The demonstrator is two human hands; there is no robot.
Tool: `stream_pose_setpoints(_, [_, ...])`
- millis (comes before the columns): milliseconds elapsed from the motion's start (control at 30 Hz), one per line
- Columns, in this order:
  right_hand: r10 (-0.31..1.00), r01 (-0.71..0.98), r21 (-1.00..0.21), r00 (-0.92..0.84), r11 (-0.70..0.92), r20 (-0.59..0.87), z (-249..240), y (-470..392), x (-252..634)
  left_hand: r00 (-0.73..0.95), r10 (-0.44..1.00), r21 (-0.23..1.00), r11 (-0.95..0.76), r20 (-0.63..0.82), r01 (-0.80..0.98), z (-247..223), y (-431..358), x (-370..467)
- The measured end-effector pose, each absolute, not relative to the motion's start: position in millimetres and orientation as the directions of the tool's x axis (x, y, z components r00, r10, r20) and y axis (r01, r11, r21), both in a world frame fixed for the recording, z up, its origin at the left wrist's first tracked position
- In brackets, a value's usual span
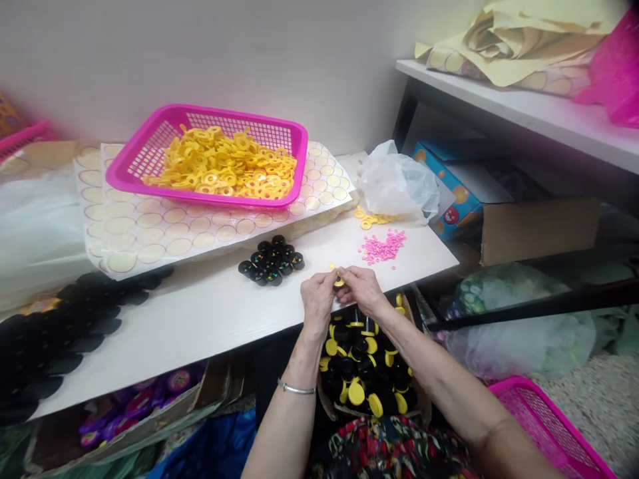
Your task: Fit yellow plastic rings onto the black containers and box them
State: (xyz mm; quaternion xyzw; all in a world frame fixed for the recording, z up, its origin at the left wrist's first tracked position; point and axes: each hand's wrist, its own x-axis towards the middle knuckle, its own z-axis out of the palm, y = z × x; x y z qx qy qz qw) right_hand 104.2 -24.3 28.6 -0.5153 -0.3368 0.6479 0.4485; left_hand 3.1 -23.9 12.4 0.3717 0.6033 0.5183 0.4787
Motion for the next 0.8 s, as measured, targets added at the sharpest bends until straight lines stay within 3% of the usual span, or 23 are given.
stream_pose_setpoints(267, [0.904,-0.219,-0.878,-0.058,-0.425,-0.423,36.5,-14.8,98.3,-0.329,0.927,0.984,0.169,-0.179,-0.059,13.4,-22.0,8.7])
stream_pose_setpoints(533, [0.893,-0.171,-0.877,-0.051,-0.450,-0.448,30.4,-14.7,94.9,-0.291,0.936,0.979,0.201,-0.196,-0.013,8.2,-22.9,3.5])
stream_pose_setpoints(800, [0.962,-0.349,-0.900,-0.016,-0.262,-0.273,25.1,-31.9,97.9,-0.045,0.998,0.996,-0.051,0.054,0.072,10.0,-39.7,-8.0])
